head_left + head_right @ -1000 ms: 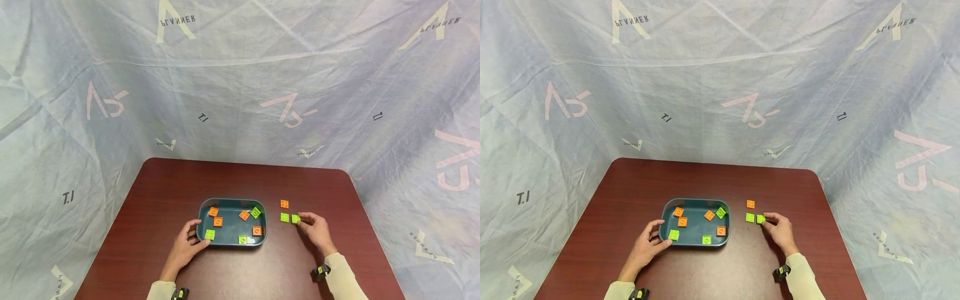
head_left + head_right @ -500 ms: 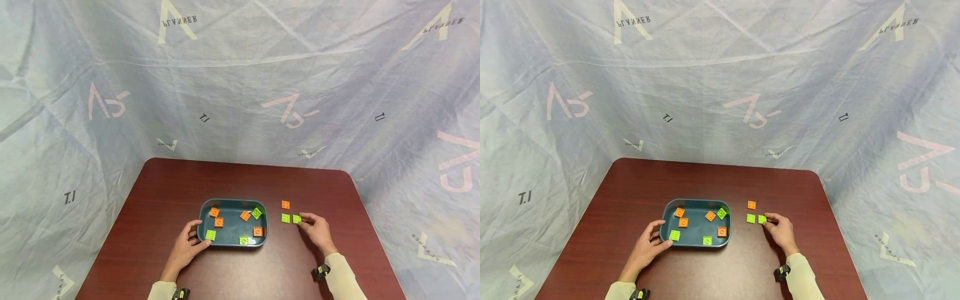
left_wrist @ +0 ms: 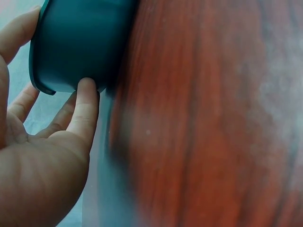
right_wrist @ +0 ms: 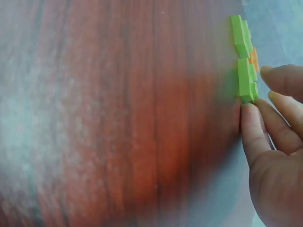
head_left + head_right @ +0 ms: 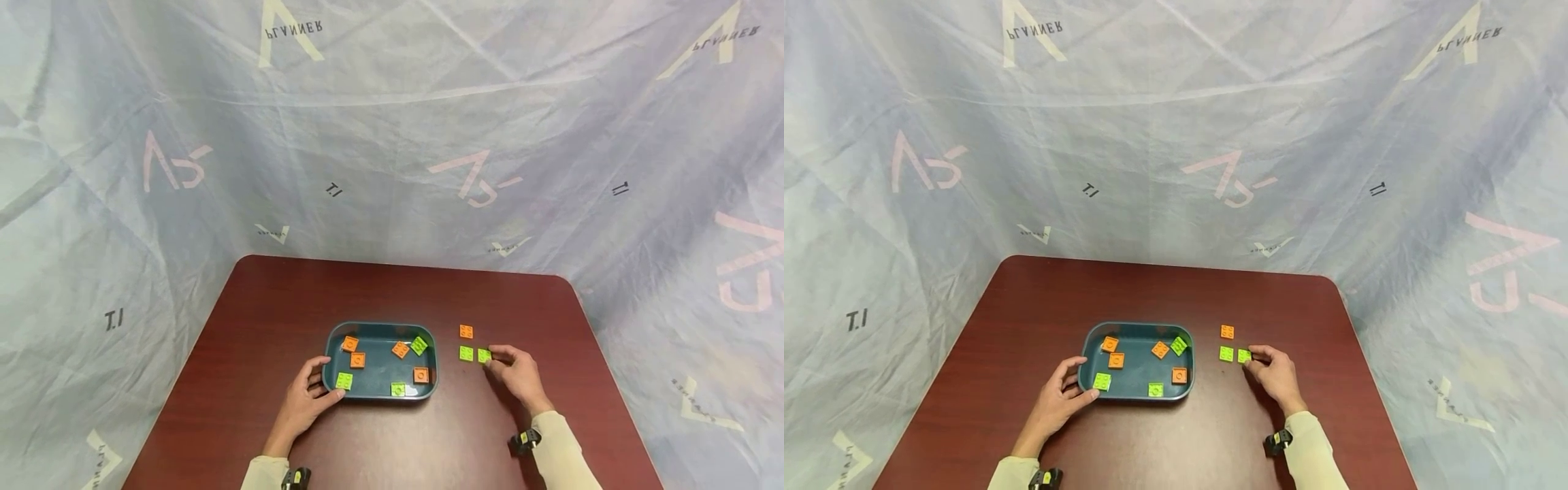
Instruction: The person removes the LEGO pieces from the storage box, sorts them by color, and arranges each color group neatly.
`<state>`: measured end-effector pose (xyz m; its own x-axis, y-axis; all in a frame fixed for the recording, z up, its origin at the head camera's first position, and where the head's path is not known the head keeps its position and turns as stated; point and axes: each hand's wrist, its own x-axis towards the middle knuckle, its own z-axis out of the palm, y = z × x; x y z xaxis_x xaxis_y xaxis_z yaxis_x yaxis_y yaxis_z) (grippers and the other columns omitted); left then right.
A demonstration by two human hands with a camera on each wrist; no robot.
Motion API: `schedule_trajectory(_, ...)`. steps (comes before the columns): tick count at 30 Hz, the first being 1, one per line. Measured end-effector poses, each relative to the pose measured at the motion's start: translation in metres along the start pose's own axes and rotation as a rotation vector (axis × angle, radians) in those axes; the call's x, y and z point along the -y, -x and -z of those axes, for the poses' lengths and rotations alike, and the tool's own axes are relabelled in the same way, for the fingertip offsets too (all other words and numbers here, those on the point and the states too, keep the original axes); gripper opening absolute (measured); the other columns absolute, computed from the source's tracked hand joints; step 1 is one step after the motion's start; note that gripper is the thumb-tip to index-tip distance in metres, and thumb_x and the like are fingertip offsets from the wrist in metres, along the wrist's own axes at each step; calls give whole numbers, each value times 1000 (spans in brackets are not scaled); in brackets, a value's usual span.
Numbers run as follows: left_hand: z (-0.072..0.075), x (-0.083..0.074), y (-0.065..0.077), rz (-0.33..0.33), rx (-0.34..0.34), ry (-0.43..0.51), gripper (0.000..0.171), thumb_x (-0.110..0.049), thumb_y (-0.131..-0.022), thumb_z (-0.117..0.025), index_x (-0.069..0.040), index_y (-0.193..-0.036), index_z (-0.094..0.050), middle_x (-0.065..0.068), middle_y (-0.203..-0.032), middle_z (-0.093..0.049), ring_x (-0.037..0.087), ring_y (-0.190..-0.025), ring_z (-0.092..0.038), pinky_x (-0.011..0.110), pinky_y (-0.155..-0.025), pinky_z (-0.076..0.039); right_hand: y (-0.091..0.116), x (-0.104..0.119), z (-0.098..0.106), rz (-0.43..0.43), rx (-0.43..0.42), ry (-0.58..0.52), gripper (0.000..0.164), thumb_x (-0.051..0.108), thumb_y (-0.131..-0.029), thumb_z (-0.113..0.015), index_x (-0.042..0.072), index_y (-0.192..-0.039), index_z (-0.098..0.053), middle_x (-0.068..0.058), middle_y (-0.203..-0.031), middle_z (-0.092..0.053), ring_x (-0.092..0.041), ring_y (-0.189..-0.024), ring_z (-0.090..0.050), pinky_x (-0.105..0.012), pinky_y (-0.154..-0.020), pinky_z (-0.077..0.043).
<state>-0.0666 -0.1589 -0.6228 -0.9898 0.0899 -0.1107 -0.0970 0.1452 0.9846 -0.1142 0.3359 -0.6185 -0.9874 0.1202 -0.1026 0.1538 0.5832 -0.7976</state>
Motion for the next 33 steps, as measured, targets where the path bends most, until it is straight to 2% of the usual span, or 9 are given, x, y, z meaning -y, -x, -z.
schedule_trajectory(3, 0, -1, -1, -8, 5, -2, 80, -23, -83, -93, -16, -151, -52, 18, -138, -65, 35, -126, -67, 28, -90, -61, 3, 4, 2, 21, -10, 29, 41, 18, -94, -82, 10, -133, -73, -17, -125, -76, -24, -99, -76, -26, -70, -58)
schedule_trajectory(6, 1, -2, -1, 0, 7, -7, 80, -24, -83, -94, -17, -151, -52, 19, -139, -64, 35, -127, -67, 28, -91, -61, 5, 9, 3, 37, -24, 53, 41, 19, -95, -82, 11, -133, -73, -15, -131, -74, -32, -114, -76, -34, -83, -63)
schedule_trajectory(10, 1, -2, 0, 5, 6, -12, 79, -25, -83, -94, -18, -151, -53, 19, -140, -63, 35, -128, -66, 29, -91, -61, 6, 20, 3, 66, -38, 44, 41, 19, -95, -81, 12, -135, -72, -13, -135, -73, -35, -117, -74, -44, -89, -64)
schedule_trajectory(15, 0, -1, 0, 12, 1, -15, 79, -25, -82, -94, -18, -150, -54, 18, -139, -64, 34, -127, -67, 30, -90, -61, 5, 45, -1, 82, -32, -60, 42, 17, -94, -82, 9, -134, -72, -18, -132, -73, -33, -110, -77, -30, -81, -63)
schedule_trajectory(19, 1, -1, 0, 7, -2, -10, 79, -23, -82, -94, -18, -150, -54, 18, -137, -65, 34, -125, -67, 29, -90, -61, 4, 63, -10, 85, 4, -168, 43, 15, -94, -82, 4, -134, -71, -20, -124, -76, -28, -107, -78, -21, -80, -60)
schedule_trajectory(22, 1, -2, 0, 3, -2, -14, 79, -24, -82, -94, -18, -150, -54, 18, -138, -65, 34, -125, -67, 29, -89, -61, 3, 71, -19, 100, 28, -230, 43, 13, -93, -83, 1, -133, -70, -21, -122, -76, -25, -107, -78, -20, -80, -59)
schedule_trajectory(28, 0, -2, -1, 4, 2, -16, 79, -24, -83, -94, -18, -150, -54, 18, -138, -65, 34, -126, -67, 29, -89, -61, 4, 84, -35, 150, 47, -284, 39, 10, -91, -84, 6, -129, -73, -24, -130, -72, -27, -110, -76, -20, -84, -59)
schedule_trajectory(33, 1, -2, -1, 17, 8, -1, 79, -22, -83, -94, -18, -150, -53, 18, -136, -66, 34, -124, -68, 29, -88, -61, 8, 97, -49, 153, 61, -296, 41, 9, -90, -85, 6, -130, -73, -19, -121, -77, -28, -109, -76, -19, -85, -58)
